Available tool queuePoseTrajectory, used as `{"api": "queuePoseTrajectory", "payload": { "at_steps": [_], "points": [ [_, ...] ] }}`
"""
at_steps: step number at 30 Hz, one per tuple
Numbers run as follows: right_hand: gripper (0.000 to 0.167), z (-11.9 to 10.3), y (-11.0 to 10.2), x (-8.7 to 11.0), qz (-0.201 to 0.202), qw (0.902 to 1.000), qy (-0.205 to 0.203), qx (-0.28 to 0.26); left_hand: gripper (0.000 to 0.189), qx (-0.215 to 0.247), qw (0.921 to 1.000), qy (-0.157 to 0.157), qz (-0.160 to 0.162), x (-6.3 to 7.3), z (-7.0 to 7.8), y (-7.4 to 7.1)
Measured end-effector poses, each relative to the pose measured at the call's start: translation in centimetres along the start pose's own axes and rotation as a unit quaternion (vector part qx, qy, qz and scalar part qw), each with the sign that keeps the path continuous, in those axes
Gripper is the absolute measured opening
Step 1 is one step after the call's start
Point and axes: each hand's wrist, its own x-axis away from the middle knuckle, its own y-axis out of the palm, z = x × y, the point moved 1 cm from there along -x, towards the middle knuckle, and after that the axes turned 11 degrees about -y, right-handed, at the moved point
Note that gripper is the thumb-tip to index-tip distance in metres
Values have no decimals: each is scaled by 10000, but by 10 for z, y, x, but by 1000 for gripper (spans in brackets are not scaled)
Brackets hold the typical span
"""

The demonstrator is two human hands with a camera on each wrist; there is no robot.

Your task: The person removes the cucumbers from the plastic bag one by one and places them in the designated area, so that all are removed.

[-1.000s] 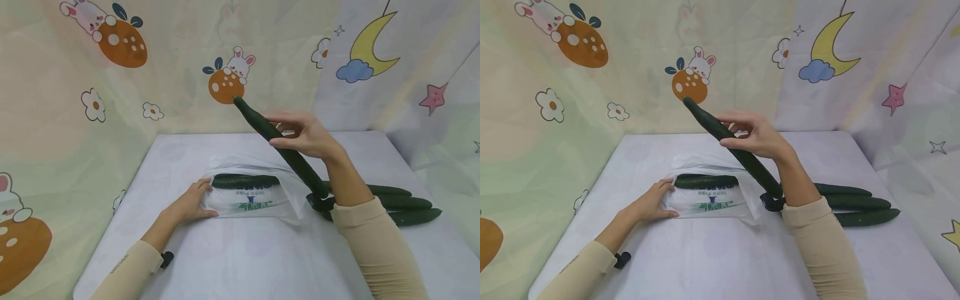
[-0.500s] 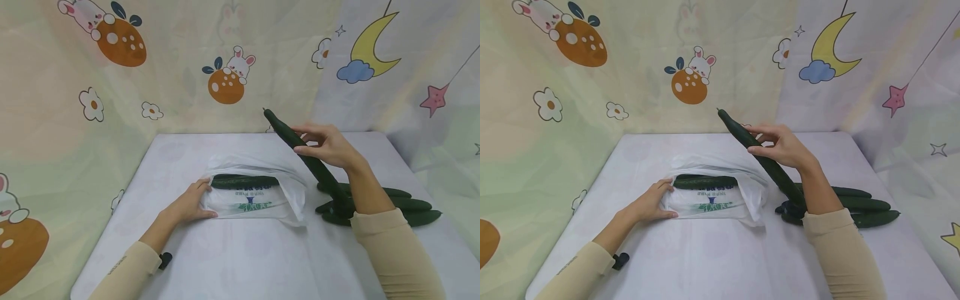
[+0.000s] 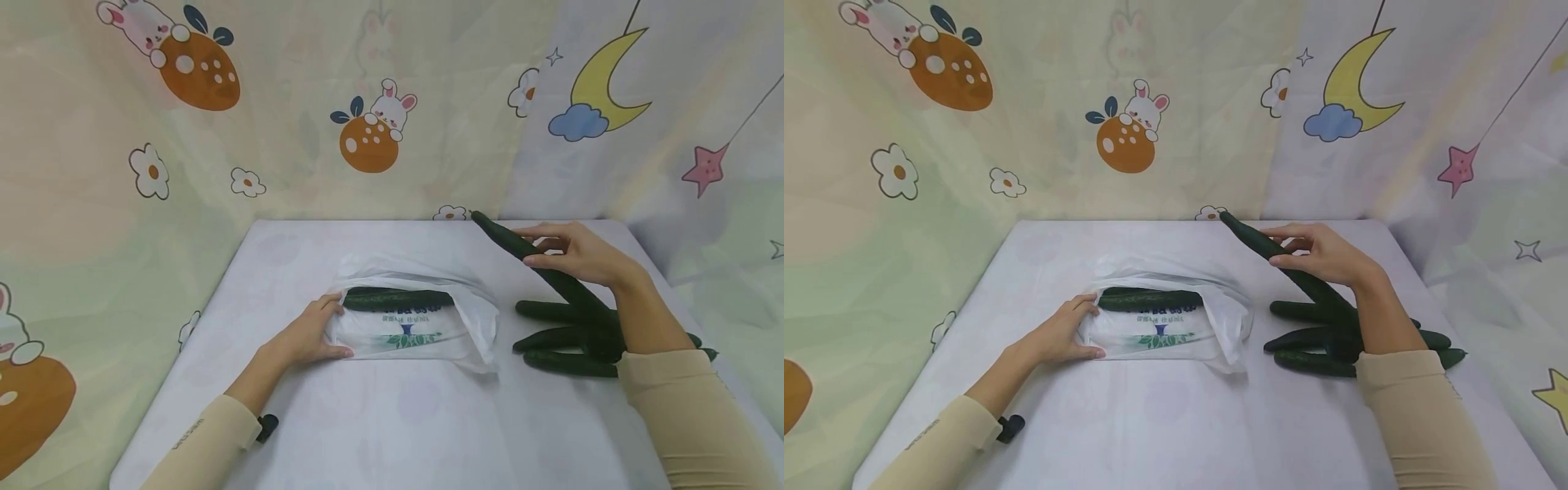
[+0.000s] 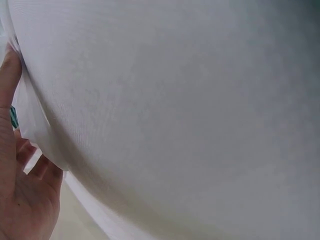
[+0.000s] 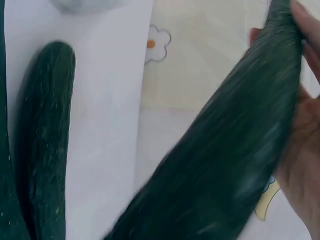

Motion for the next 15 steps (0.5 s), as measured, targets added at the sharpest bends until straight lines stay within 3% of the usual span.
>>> {"api": "queuePoseTrajectory", "payload": {
  "at_steps": [6, 15],
  "points": [
    [54, 26, -5, 1, -553, 9980, -222, 233, 86, -18, 10000, -3, 41, -1, 1, -2],
    [52, 57, -2, 8, -1042, 9937, -20, 423, 85, -9, 10000, -50, -23, 0, 0, 1]
  ]
}}
